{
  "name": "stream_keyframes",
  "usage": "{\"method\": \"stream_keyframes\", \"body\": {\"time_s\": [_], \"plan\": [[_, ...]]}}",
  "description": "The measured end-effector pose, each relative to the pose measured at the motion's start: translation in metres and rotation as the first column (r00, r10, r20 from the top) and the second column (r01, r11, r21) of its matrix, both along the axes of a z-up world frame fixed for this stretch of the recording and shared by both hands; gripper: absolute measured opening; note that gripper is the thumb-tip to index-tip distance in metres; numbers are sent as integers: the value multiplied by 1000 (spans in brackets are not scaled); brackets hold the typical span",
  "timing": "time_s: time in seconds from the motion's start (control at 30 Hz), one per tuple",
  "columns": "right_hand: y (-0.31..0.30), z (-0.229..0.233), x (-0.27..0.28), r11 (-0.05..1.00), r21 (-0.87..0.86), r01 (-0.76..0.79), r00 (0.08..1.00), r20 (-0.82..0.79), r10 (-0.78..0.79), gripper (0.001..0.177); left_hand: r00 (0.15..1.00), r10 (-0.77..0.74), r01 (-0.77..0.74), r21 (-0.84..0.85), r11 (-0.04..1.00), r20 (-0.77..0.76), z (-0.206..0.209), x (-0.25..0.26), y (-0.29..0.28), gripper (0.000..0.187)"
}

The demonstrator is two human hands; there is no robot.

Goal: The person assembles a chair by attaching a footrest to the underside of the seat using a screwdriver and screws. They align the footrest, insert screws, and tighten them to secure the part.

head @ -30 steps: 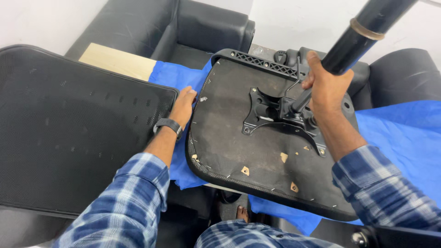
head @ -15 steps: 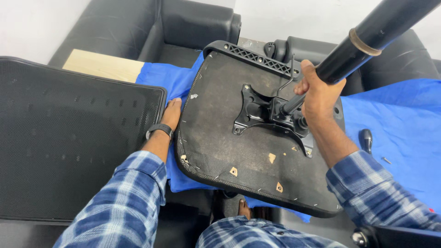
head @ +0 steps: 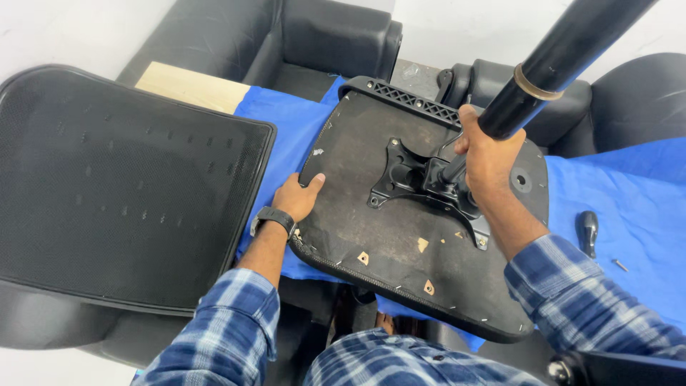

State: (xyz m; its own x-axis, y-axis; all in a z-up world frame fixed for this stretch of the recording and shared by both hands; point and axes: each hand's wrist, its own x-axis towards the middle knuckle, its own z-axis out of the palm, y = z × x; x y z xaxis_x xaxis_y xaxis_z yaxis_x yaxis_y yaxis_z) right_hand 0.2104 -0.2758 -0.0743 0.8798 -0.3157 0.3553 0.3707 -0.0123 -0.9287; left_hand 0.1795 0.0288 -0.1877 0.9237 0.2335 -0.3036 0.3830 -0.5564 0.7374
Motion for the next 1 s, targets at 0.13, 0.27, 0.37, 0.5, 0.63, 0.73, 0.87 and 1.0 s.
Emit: {"method": "stream_keyframes", "body": {"time_s": [0.13, 0.27, 0.37, 0.5, 0.63, 0.73, 0.87, 1.0], "plan": [[-9, -1, -3, 997, -66, -27, 999, -43, 24, 28, 999, 4, -5, 36, 999, 35, -14, -2, -5, 71], [-14, 0, -7, 993, -94, -69, 996, -56, 64, 28, 999, 10, -9, -5, 1000, 46, -32, -10, -10, 65], [-24, 0, -13, 977, -163, -139, 986, -117, 121, 25, 981, 94, -96, 1, 995, 170, -45, -19, -16, 73], [-47, 0, -19, 898, -337, -282, 956, -184, 231, 17, 977, 141, -138, -29, 990, 160, -56, -26, -16, 68], [-101, -11, -44, 903, -249, -350, 933, -7, 359, 39, 933, 277, -254, -124, 959, 232, -69, -45, -11, 53], [-155, -38, -80, 985, -138, -106, 994, 20, 109, 23, 801, 464, -350, -334, 875, 378, -83, -79, -4, 38], [-203, -94, -114, 993, 0, 116, 973, -199, -113, 17, 769, 622, -437, -591, 678, 145, -98, -121, -4, 38], [-227, -151, -135, 967, -111, 227, 852, -458, -253, 19, 787, 609, -446, -591, 672, 99, -98, -123, -10, 38]]}}
